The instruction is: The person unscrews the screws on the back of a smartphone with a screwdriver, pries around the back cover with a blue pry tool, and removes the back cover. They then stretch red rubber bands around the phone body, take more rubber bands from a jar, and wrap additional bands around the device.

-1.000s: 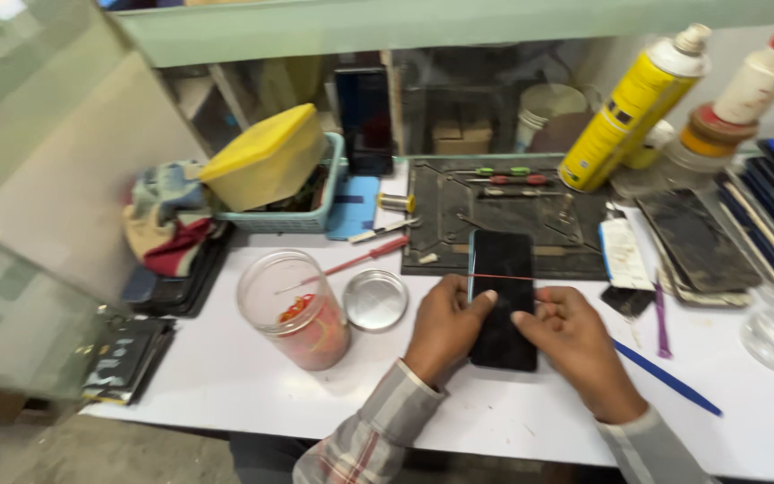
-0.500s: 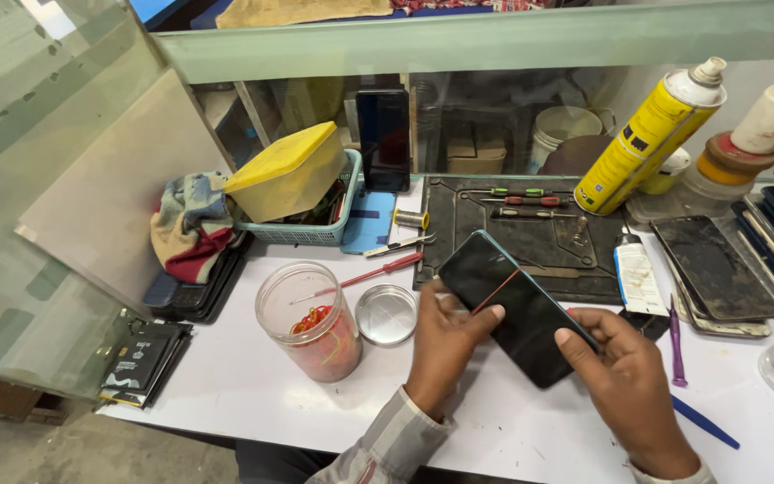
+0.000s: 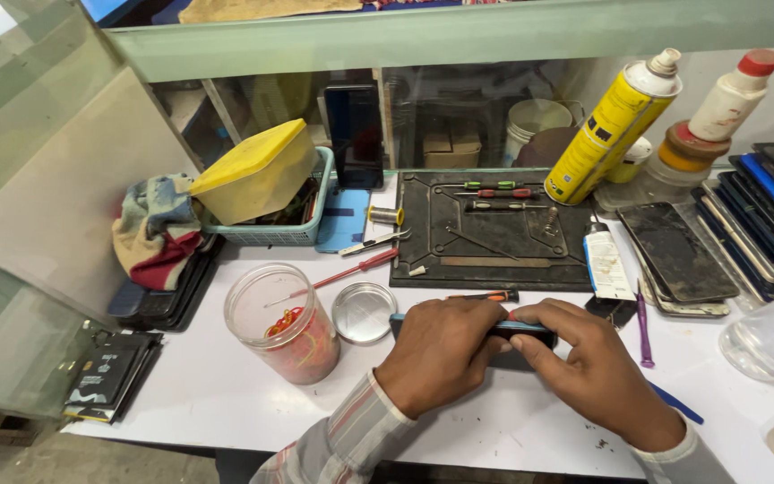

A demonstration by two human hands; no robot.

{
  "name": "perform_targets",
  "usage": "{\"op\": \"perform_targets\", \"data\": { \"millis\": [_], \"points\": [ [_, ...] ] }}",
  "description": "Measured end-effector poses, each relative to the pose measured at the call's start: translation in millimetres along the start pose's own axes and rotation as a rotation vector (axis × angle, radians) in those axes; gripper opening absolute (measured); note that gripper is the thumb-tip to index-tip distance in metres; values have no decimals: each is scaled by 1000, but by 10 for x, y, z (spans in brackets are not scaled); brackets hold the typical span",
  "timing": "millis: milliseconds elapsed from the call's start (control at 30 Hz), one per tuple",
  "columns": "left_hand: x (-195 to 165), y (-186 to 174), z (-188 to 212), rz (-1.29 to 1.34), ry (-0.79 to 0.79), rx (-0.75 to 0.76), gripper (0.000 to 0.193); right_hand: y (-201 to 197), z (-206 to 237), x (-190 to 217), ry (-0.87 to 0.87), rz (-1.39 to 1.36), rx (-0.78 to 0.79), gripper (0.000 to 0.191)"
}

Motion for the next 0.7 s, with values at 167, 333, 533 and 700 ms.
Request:
{"op": "perform_targets", "data": {
  "millis": [167, 333, 533, 700],
  "points": [
    [20, 33, 66, -23, -94, -19, 18, -26, 43, -148, -20, -23, 59, 32],
    [59, -34, 132, 6, -134, -25, 22, -225, 62, -301, 53, -236, 6, 41],
    [82, -27, 158, -19, -135, 3, 21, -293, 94, -425, 263, -191, 9, 46],
    [76, -40, 197, -23, -108, 8, 19, -130, 55, -244, 107, -296, 134, 58]
  ]
}}
Point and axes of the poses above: each hand's wrist, its own z-axis away from the middle knuckle, its own y-axis out of the palm, x = y × z, the point moved 6 cm from there along -z, towards the middle knuckle, and after that the axes turned 2 degrees about -z, right-handed, at the moved point
